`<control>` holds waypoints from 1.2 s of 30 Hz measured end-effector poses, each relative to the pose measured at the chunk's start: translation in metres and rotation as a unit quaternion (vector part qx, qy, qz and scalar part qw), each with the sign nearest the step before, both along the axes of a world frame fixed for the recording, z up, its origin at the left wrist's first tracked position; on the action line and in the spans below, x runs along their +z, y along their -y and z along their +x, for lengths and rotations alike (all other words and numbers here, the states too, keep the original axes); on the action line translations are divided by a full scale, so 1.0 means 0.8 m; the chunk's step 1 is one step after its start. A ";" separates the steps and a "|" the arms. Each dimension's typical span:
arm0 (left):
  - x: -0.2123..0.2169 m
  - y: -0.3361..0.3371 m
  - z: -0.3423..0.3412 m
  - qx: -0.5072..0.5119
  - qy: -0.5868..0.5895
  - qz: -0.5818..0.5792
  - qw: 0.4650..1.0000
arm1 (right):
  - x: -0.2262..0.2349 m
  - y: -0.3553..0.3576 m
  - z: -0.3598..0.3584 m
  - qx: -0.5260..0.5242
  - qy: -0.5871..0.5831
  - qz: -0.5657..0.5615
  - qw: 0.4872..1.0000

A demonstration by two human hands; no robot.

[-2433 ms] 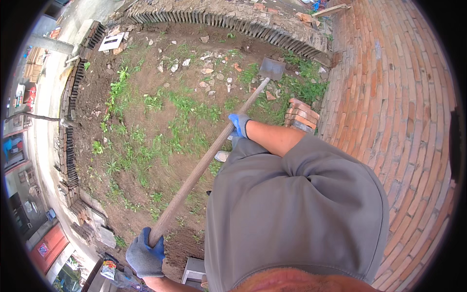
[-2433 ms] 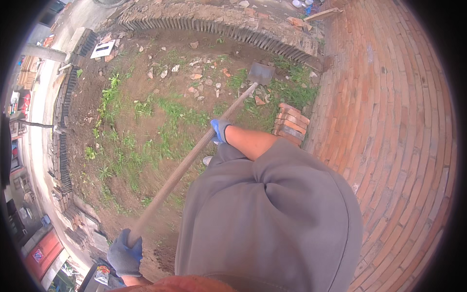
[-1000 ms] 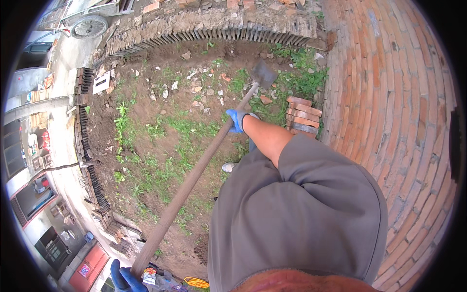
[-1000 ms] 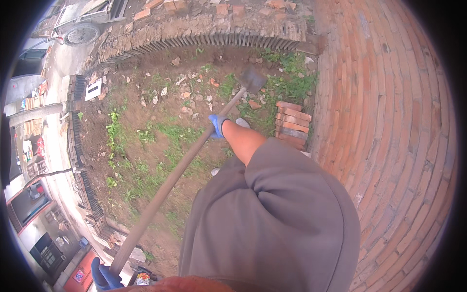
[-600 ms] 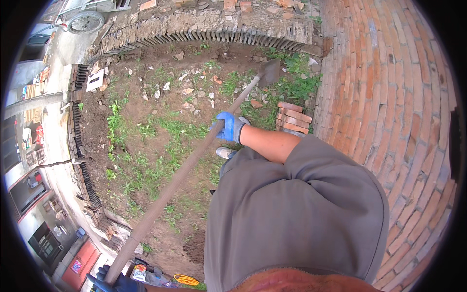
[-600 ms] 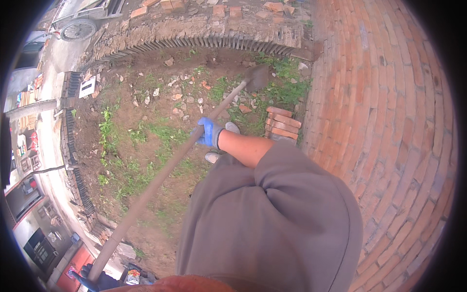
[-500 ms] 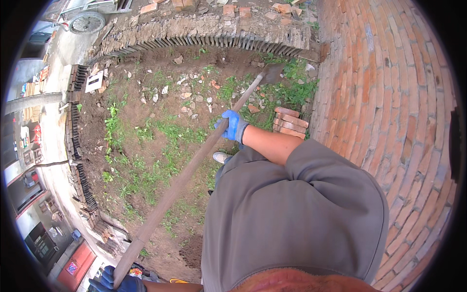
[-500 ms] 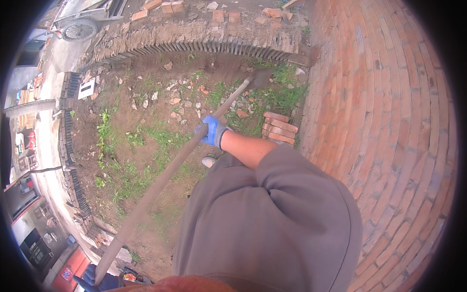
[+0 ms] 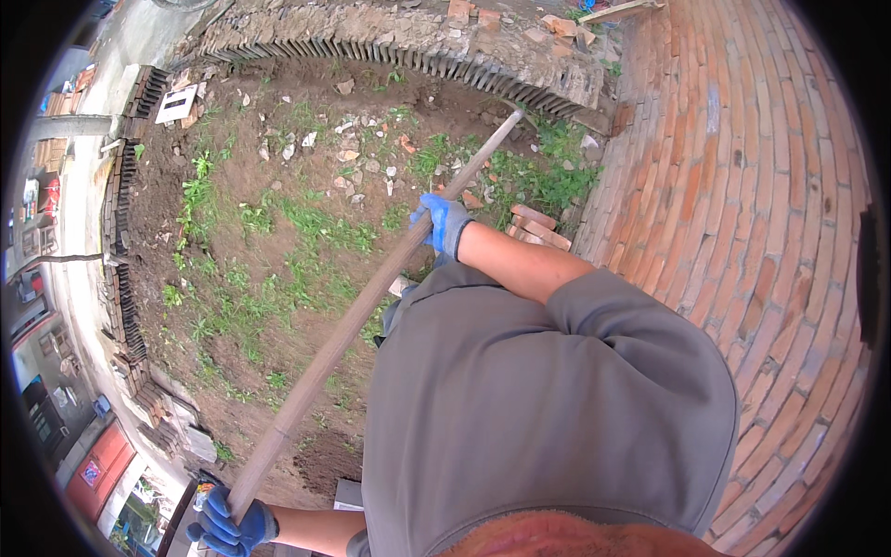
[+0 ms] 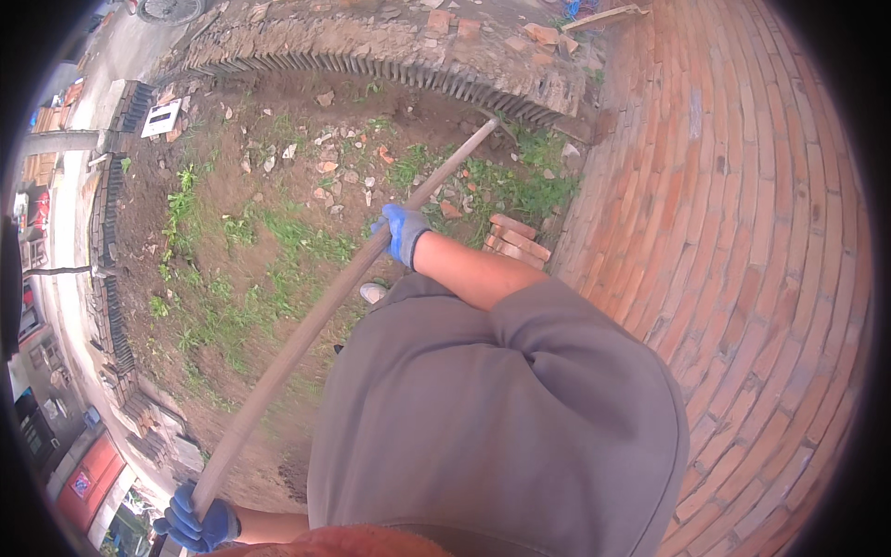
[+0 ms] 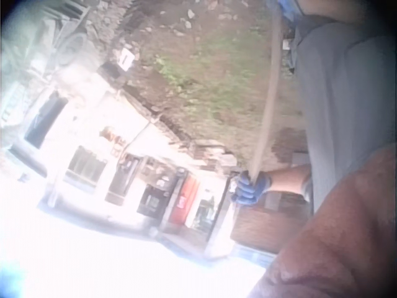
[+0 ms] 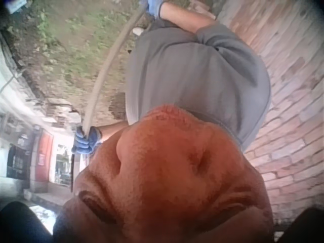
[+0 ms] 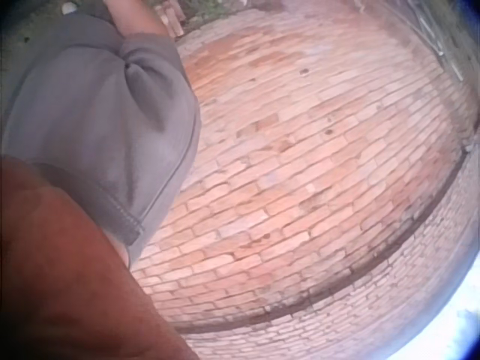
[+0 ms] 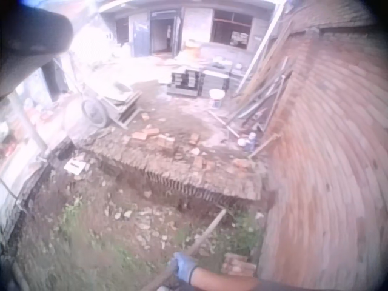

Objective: The person repeatedly strikes and turns over soil with a pickaxe in a small garden bed bordered by bricks. The person moves around the bed to reach different spots and continues breaking up the ground throughout the clip.

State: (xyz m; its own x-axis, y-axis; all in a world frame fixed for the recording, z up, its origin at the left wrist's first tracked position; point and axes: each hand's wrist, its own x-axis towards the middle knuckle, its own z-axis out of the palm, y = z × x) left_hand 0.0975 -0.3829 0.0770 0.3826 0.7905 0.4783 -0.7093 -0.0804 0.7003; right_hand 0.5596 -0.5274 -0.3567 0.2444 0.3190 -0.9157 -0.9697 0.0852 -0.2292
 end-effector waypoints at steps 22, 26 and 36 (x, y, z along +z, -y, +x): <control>-0.046 0.087 0.097 0.147 -0.100 -0.148 0.973 | -0.126 0.024 0.072 0.084 0.000 -0.080 0.993; 0.006 0.091 0.080 0.276 -0.099 -0.315 0.903 | -0.120 0.037 0.010 0.106 -0.009 -0.056 0.993; -0.019 0.047 0.011 0.183 -0.098 -0.153 0.966 | -0.099 0.030 -0.008 0.058 -0.085 -0.030 0.994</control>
